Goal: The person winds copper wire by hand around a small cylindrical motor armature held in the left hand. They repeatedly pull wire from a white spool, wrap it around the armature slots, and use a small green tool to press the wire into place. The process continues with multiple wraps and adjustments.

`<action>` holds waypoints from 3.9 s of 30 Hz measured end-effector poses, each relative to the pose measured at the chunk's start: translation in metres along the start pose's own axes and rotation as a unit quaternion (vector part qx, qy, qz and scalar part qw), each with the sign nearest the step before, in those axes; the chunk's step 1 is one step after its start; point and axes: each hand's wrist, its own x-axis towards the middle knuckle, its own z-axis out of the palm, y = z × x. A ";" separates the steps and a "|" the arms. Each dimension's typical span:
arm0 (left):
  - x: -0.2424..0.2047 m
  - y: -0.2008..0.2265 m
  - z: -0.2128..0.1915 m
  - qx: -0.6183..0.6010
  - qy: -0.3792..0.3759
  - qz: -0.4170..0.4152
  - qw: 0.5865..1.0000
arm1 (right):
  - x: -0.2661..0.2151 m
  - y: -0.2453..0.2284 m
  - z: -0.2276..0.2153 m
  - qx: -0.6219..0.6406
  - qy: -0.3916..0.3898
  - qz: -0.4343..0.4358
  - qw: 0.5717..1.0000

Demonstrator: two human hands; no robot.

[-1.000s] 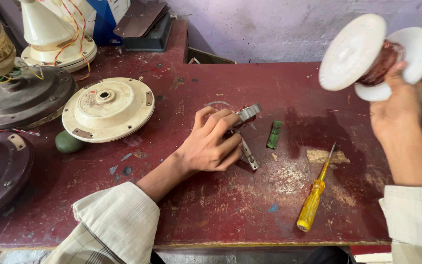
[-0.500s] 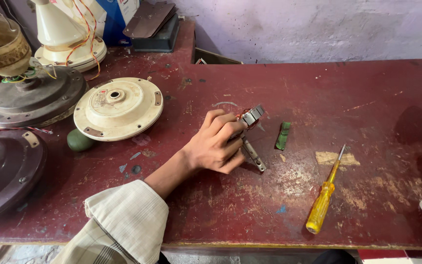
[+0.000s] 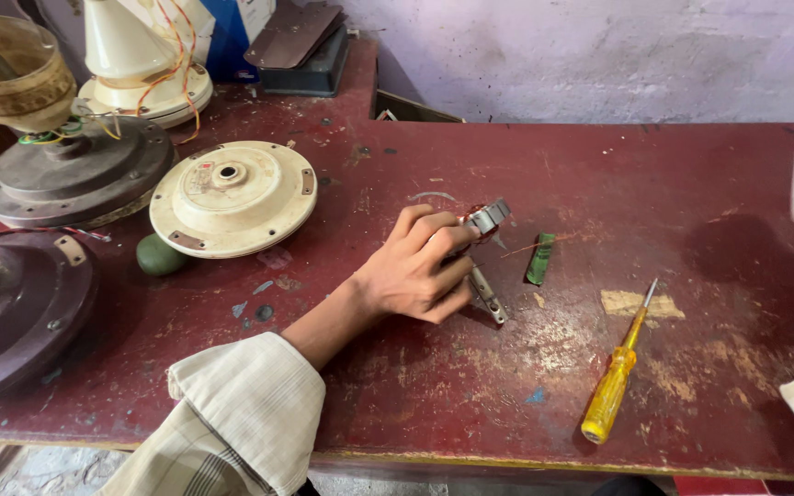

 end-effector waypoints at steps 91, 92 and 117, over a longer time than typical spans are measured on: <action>0.015 0.007 0.009 -0.216 -0.007 -0.266 0.939 | 0.027 -0.275 -0.071 0.520 -0.283 -0.236 0.771; 0.015 0.005 0.009 -0.213 -0.009 -0.258 0.942 | 0.023 -0.276 -0.076 0.495 -0.305 -0.268 0.768; 0.012 -0.001 0.005 -0.100 -0.053 -0.204 0.972 | -0.053 -0.244 -0.029 0.377 0.147 -0.357 0.842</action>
